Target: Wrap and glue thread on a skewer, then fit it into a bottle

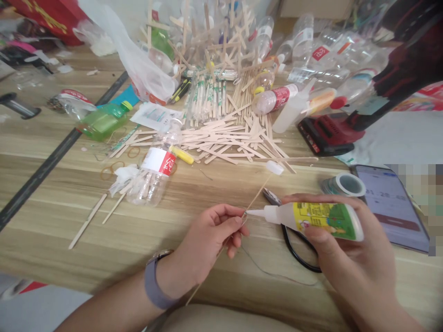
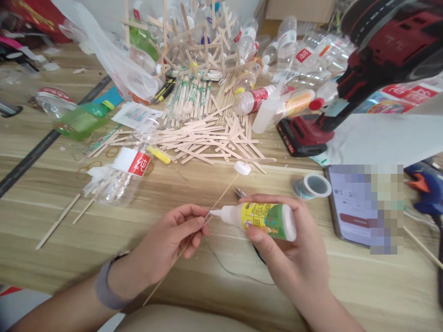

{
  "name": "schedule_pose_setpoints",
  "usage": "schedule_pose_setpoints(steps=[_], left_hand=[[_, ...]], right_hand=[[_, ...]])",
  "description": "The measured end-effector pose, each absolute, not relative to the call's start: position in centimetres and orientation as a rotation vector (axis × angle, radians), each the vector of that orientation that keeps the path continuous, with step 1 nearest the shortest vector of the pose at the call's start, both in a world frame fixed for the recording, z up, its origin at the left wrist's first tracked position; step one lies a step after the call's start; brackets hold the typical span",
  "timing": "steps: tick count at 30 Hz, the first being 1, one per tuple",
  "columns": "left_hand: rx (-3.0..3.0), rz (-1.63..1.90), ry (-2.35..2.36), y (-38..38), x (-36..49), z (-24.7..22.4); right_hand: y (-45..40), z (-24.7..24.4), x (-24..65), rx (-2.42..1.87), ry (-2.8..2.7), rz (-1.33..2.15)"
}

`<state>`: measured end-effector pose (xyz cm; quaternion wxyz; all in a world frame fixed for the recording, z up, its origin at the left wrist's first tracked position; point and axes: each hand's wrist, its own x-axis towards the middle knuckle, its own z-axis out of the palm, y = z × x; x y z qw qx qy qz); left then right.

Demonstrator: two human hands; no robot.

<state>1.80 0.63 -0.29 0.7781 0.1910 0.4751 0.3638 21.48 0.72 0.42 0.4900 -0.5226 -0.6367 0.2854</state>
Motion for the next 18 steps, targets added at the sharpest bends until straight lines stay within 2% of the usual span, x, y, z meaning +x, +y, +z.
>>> schedule_pose_setpoints(steps=[18], left_hand=[[0.436,0.790,1.017,0.69,1.75,-0.26]], right_hand=[[0.89,0.42,21.29,-1.285,-1.495,0.864]])
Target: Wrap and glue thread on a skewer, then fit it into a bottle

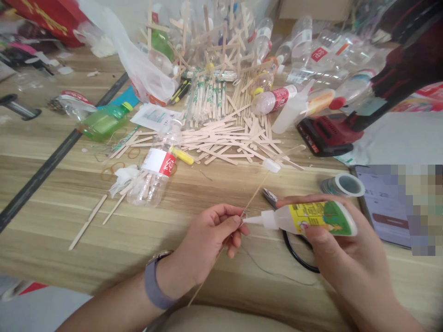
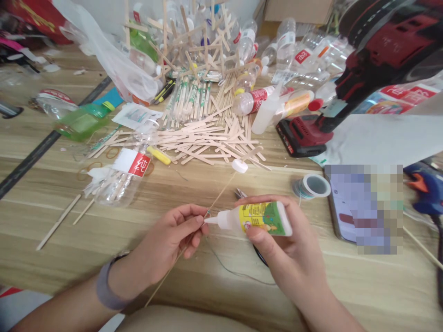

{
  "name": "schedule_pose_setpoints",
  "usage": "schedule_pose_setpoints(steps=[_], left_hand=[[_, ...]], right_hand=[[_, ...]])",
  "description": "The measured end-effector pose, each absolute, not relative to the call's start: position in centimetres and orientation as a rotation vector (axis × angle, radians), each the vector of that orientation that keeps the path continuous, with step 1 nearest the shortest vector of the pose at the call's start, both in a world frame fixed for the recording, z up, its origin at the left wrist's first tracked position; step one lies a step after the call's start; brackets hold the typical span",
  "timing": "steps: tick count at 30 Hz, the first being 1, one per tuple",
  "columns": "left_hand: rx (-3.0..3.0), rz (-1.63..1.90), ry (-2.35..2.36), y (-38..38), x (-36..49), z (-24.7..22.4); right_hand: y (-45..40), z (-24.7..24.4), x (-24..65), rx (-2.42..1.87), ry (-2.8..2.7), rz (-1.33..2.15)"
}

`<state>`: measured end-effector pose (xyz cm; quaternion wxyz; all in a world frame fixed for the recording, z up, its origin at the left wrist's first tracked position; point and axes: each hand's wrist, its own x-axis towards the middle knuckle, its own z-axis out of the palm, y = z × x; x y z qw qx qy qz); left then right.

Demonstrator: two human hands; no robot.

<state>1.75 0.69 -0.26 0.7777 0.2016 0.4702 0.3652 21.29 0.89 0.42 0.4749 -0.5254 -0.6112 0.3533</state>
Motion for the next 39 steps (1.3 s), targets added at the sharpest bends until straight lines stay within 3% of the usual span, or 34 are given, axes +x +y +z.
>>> schedule_pose_setpoints(steps=[30,39], left_hand=[[0.469,0.760,0.990,0.5,1.7,0.0],[0.405,0.731,0.978,0.5,1.7,-0.1]], right_hand=[[0.9,0.4,21.3,-1.311,-1.387,0.874],[2.4,0.4,20.7,-1.032,-0.870,1.641]])
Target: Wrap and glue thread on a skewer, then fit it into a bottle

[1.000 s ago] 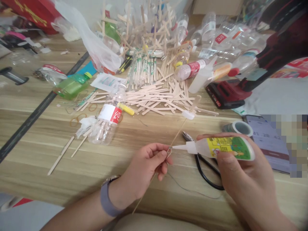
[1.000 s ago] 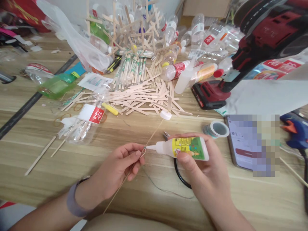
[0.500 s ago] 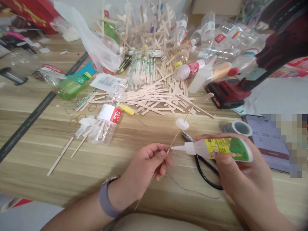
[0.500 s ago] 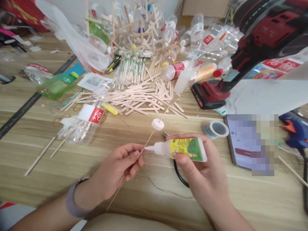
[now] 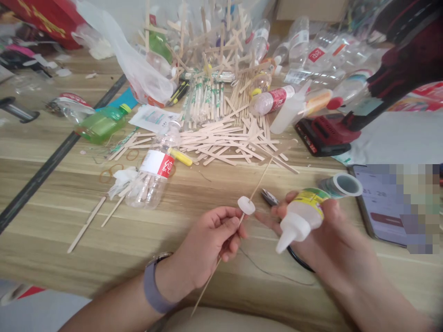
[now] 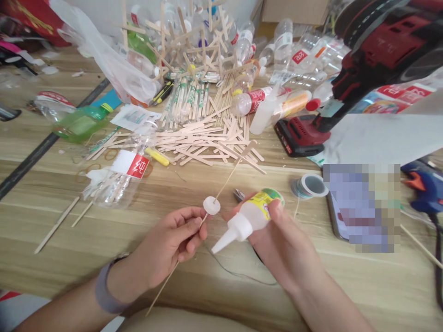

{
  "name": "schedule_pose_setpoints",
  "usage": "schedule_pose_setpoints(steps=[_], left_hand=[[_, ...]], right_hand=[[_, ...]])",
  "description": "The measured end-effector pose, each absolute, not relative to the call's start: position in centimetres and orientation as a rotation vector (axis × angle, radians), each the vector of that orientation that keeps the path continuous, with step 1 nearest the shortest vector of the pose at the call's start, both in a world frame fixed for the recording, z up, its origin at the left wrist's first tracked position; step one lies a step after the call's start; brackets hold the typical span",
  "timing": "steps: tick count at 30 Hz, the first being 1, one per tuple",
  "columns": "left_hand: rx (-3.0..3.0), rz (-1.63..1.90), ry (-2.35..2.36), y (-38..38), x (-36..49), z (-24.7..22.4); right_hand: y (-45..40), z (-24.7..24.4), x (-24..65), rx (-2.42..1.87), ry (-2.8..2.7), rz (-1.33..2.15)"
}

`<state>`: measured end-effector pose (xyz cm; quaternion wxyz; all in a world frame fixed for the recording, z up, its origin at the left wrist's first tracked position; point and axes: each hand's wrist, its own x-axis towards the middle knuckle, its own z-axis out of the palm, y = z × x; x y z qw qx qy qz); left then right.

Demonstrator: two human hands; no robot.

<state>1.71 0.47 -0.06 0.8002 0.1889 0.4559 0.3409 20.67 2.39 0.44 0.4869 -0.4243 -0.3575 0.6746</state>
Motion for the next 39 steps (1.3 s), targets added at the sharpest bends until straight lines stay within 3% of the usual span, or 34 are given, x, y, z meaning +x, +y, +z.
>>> schedule_pose_setpoints(steps=[6,13,30,39], left_hand=[[0.434,0.649,0.962,0.6,1.8,0.0],[0.423,0.677,1.009,0.6,1.8,-0.4],[0.479,0.748,1.052,0.6,1.8,-0.2],[0.488,0.753,1.059,0.5,1.8,-0.3]], right_hand=[[2.3,0.3,20.5,-0.987,-0.783,1.726],[2.9,0.5,22.1,-1.036,-0.601,1.331],[0.9,0.3,21.1,-1.418,-1.255,0.890],[1.0,0.3,20.8,-1.364,-1.327,0.885]])
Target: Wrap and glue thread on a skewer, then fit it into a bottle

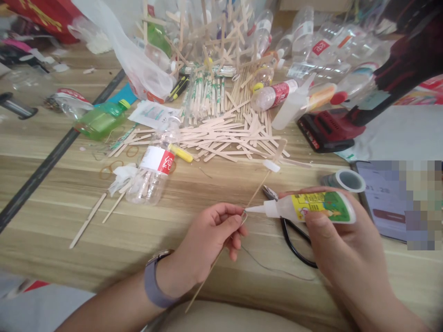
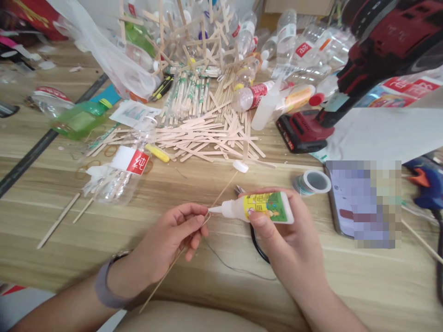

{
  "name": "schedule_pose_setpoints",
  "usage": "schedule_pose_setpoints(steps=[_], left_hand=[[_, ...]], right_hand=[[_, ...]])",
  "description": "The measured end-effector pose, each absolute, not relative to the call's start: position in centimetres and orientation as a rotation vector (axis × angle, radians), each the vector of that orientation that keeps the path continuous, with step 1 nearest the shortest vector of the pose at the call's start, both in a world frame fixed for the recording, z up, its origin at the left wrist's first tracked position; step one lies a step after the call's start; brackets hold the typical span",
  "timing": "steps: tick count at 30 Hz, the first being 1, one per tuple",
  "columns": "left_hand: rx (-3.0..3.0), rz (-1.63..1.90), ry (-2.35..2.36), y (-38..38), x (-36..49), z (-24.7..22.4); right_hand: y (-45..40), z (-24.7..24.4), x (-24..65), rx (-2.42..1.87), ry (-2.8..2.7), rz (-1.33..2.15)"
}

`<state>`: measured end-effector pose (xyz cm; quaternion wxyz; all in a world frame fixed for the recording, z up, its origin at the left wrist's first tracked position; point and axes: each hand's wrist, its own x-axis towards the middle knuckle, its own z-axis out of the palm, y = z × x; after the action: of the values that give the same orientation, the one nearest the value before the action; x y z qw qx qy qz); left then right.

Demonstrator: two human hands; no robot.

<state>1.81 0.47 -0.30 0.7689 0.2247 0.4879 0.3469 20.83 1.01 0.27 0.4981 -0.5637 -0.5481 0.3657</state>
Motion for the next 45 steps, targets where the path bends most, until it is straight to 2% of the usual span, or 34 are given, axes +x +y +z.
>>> schedule_pose_setpoints(steps=[35,45], left_hand=[[0.509,0.769,1.067,0.45,1.68,-0.22],[0.506,0.761,1.064,0.51,1.77,-0.15]], right_hand=[[0.87,0.55,21.16,-1.422,-1.446,0.713],[1.03,0.53,20.90,-1.332,-1.407,0.823]])
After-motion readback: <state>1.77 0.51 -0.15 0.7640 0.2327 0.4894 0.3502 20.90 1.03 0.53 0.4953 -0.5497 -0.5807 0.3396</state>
